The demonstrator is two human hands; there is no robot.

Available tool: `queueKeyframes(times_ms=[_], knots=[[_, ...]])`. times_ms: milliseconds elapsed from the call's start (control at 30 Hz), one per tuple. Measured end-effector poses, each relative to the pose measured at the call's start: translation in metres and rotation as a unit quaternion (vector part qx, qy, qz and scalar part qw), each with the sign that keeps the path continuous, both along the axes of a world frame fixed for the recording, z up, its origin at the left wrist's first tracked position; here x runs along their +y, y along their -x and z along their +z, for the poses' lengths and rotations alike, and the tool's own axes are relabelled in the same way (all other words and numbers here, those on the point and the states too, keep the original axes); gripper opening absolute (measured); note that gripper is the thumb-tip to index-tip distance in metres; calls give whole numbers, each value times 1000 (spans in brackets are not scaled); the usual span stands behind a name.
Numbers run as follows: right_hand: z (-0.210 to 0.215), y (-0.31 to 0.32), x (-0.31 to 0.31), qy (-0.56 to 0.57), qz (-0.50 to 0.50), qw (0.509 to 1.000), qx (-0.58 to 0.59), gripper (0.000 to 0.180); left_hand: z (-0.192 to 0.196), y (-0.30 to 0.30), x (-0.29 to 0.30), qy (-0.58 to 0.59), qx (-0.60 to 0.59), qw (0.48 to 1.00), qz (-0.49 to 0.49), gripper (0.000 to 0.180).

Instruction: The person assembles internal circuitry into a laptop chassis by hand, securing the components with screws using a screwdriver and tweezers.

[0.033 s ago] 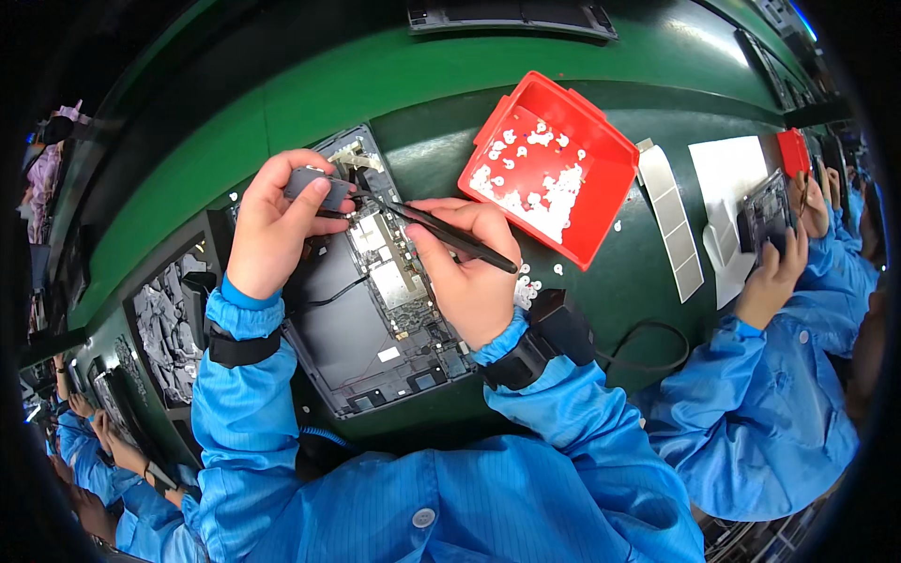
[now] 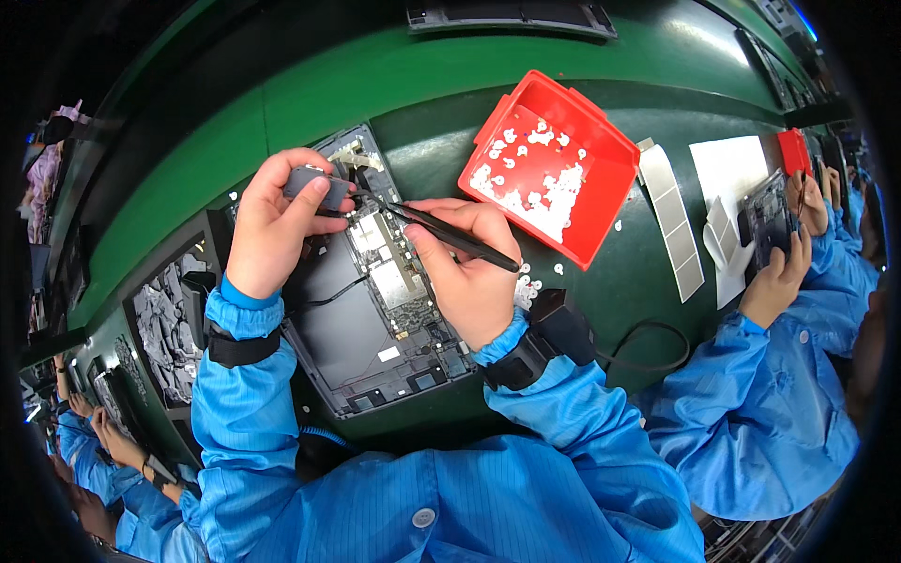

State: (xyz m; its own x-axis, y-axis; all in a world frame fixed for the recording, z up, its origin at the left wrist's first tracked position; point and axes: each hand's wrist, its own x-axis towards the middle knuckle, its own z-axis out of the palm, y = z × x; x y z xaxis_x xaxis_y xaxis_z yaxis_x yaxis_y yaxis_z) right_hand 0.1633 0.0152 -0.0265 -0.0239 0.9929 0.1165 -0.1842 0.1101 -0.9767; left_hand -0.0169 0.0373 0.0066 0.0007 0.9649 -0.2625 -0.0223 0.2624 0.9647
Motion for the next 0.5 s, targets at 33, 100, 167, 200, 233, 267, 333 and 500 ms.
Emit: queueKeyframes(times_ms=[33,100,167,200,233,267,333,500], knots=[[-1,2,-1,2,0,1000,0,19,0,2,-1,3,1,1000,-2,13],[-1,5,-3,24,4,999,45,18,-2,4,-3,3,4,1000,-4,13],[0,5,-4,37,-10,998,53,18,-3,4,-4,-1,4,1000,-7,13],[0,5,-5,49,-23,997,62,17,-4,5,-4,-6,3,1000,-9,13],[1,4,-5,61,-16,997,53,17,-3,6,-4,-11,3,1000,-9,13],[2,4,-5,62,-16,997,53,17,-2,6,-5,-10,3,1000,-9,13],[4,3,-4,78,0,995,56,17,-1,5,-5,-8,5,1000,-10,13],[6,0,-2,92,2,995,43,16,-2,2,-3,-2,3,1000,-13,13]])
